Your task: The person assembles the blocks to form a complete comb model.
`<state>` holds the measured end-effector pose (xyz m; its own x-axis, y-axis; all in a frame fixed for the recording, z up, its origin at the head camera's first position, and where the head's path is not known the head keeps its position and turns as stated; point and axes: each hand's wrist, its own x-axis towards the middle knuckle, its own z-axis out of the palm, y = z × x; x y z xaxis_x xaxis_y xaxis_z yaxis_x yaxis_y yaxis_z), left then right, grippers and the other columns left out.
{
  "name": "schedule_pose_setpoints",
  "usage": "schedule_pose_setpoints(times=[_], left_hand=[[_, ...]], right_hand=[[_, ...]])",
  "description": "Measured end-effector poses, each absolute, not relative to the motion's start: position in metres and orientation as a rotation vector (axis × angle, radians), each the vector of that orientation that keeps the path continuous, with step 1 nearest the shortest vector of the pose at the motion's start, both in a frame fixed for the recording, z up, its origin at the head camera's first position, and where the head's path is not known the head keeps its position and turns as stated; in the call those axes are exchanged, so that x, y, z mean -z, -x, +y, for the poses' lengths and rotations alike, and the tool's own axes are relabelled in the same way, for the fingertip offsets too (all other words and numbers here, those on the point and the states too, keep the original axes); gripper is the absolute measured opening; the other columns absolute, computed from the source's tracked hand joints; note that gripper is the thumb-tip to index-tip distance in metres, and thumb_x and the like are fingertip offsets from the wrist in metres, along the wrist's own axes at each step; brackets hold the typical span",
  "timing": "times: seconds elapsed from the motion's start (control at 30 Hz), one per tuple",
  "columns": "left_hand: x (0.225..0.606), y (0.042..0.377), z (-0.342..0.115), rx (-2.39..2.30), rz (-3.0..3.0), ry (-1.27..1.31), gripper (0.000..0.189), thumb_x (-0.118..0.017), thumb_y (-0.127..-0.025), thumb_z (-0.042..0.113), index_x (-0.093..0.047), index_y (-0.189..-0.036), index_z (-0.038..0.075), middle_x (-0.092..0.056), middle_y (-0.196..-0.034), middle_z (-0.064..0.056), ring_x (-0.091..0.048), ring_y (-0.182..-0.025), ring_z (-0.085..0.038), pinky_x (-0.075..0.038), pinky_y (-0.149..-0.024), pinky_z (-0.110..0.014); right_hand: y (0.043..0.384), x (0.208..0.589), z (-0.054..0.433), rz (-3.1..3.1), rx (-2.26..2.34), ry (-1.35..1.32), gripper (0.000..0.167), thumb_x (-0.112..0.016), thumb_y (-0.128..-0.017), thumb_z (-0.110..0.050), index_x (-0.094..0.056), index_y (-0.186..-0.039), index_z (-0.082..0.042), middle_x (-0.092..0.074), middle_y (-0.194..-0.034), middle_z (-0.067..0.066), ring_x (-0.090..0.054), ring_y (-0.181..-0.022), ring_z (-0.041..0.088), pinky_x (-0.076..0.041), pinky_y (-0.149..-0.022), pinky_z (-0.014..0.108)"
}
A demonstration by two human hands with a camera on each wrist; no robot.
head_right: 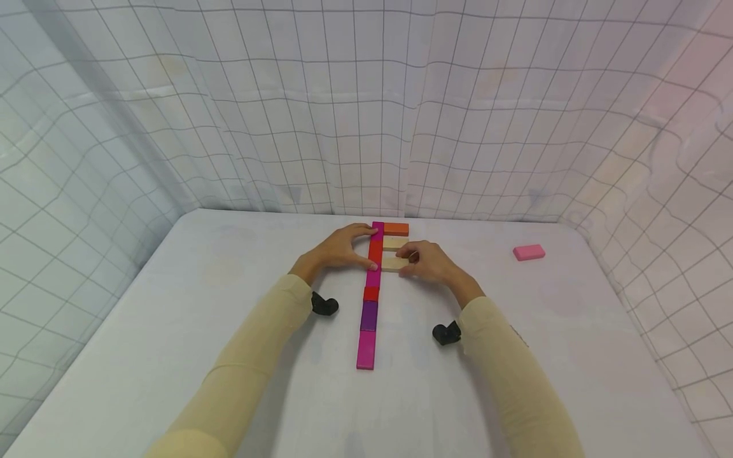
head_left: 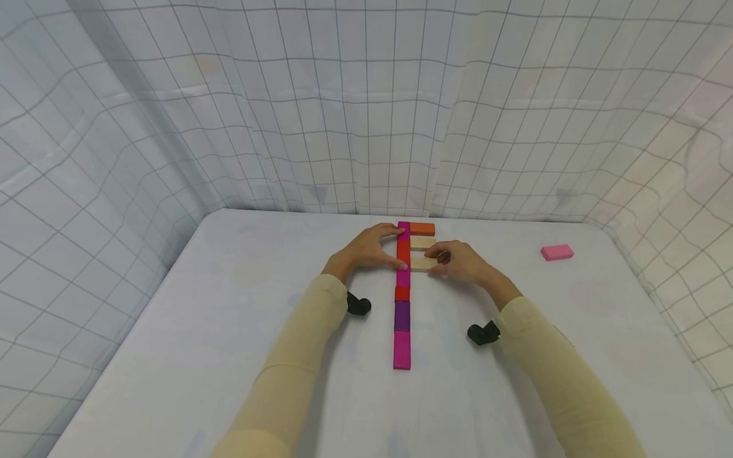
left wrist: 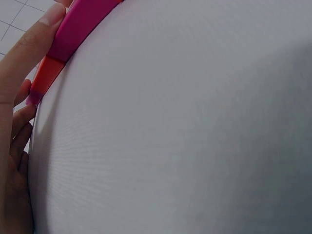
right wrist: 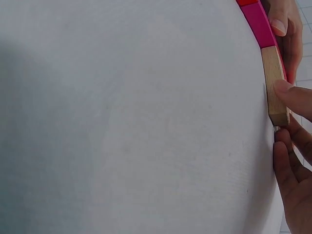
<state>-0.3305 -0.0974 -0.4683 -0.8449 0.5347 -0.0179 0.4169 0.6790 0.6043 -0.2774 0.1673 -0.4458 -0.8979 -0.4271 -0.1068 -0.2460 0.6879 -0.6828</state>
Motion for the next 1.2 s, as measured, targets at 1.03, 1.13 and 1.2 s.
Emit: schedule_pose_setpoints(times=[1.03,1.13,1.2], left_hand=[[0.47,0.329,-0.098,-0.885,2.704,-0.815,0.092,-0.085,-0.078,0.054,-0.048,-0.157,0.023,-0.04,-0.161,-0.004,-0.031,-0.149,-0.023,-0.025,-0.122,-0.046],[0.469,0.329,-0.098,-0.894,2.702,-0.828,0.092,-0.085,-0.078,0.053,-0.049,-0.157,0.022,-0.04,-0.161,-0.004,-0.032,-0.149,-0.023,-0.025,-0.122,-0.045],[0.468,0.329,-0.098,-0.897,2.703,-0.835,0.091,-0.085,-0.078,0.052,-0.049,-0.157,0.022,-0.041,-0.16,-0.004,-0.032,-0.149,-0.023,-0.025,-0.123,-0.044]], right_hand=[[0.273,0.412,0.254,2.709,0.997,0.426,0.042,-0.073,-0.097,-0.015,-0.063,-0.136,-0.001,-0.061,-0.135,0.019,-0.054,-0.125,0.038,-0.048,-0.1,0.054],[0.273,0.409,0.266,2.71,1.013,0.413,0.042,-0.073,-0.098,-0.013,-0.063,-0.137,-0.001,-0.06,-0.136,0.02,-0.053,-0.126,0.039,-0.047,-0.101,0.054],[0.272,0.407,0.274,2.705,1.025,0.393,0.044,-0.073,-0.098,-0.014,-0.062,-0.138,-0.001,-0.059,-0.137,0.02,-0.053,-0.128,0.039,-0.046,-0.102,0.054]])
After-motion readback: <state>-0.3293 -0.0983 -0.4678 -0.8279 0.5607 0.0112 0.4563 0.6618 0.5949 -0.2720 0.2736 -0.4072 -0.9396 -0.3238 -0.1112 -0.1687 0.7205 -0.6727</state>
